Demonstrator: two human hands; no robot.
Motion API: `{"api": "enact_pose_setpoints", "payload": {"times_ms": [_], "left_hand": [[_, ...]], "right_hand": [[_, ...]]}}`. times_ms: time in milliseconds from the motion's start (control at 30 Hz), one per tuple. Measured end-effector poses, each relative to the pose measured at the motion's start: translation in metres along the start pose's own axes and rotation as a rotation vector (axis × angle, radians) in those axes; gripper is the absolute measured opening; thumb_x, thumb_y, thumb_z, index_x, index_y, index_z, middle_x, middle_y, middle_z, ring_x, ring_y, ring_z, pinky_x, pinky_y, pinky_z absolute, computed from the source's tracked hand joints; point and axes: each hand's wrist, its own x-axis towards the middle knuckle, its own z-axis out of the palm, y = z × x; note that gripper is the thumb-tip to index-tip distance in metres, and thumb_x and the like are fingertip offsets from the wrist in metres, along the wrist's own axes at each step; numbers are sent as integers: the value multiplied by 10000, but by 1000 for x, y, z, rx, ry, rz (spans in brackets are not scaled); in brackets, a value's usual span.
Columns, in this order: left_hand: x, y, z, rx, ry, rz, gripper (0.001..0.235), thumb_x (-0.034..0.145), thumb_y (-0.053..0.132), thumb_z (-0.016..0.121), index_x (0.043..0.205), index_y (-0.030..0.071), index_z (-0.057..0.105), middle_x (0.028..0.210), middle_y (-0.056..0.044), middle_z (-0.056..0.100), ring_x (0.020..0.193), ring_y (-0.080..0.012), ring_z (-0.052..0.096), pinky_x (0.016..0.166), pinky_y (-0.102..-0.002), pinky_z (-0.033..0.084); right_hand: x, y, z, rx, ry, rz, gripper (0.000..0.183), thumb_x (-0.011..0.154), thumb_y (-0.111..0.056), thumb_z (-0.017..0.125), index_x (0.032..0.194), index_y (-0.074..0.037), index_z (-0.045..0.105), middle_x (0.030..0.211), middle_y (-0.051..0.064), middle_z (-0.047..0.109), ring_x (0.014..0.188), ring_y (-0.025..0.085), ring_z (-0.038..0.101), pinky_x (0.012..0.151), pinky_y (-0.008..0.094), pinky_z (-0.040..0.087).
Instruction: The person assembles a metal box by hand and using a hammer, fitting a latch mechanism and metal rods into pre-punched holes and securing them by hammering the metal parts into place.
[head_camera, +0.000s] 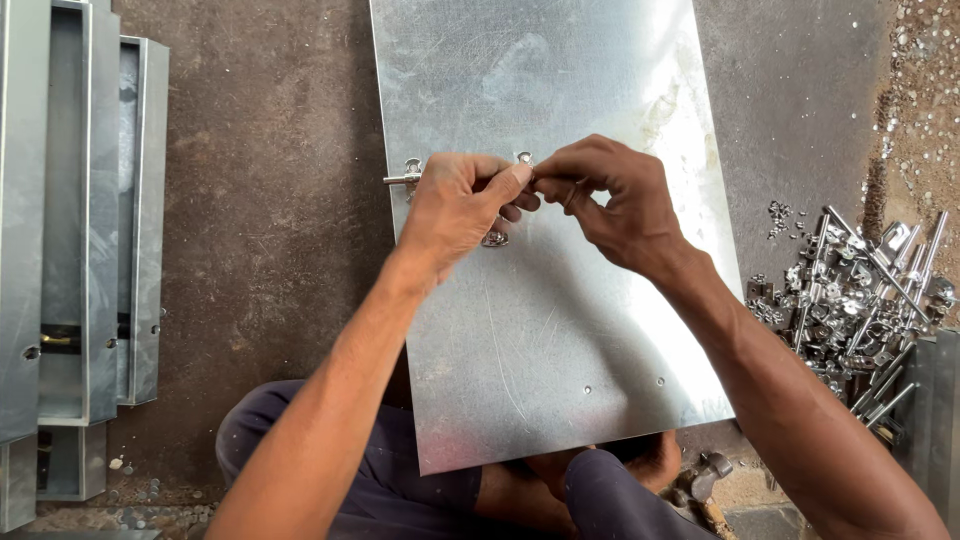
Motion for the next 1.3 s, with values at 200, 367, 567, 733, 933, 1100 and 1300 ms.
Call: {"api": "enact_pose_setpoints", "payload": {"times_ms": [200,367,567,733,933,1100,1300], "left_hand": [[27,-5,-5,501,-55,130,224,959,271,665,1007,88,785,865,-40,788,732,-130,703,666,-319,571],[49,-33,-3,868,35,321,208,930,211,708,1120,197,792,907,-24,696,878,-197,580,893,-426,426],[50,-48,-3,949,67,419,161,933,231,720,1057,250,820,914,12,667,897,-191,538,885,-387,400],[48,-40,-3,956,65,376,155,864,274,757,999,243,827,934,17,679,907,-193,543,894,-398,385],[47,-39,-1,942,53,320,147,890,273,765,1024,242,819,1000,42,708,948,-187,559,946,-405,386],[-15,-68,-23,565,701,626,343,935,152,752,1272,133,688,1288,-55,641,1253,-245,566,1126,-432,452],[-77,-105,-44,-492,143,-187,946,671,289,866,1504,19,509,1385,-196,609,1294,-320,538,1148,-458,377]], "right_hand": [[1,0,-10,119,-35,373,160,982,-163,704,1012,-8,730,798,78,725,661,103,690,539,221,561],[6,12,14,316,17,801,197,962,-189,642,1001,-29,751,630,57,671,427,99,560,354,233,427],[6,14,36,418,83,876,212,967,-147,673,909,35,766,579,28,611,422,81,518,354,231,380],[11,10,40,345,121,895,214,944,-130,675,876,49,770,577,46,631,424,94,547,364,239,419],[9,2,37,192,180,758,185,877,-145,802,909,35,778,655,106,723,474,103,633,416,211,512],[10,2,30,300,178,800,174,853,-121,801,949,23,786,688,116,746,489,108,647,424,209,512],[13,2,24,135,52,729,283,867,-103,775,1143,-41,758,753,115,757,537,116,646,439,247,517]]}}
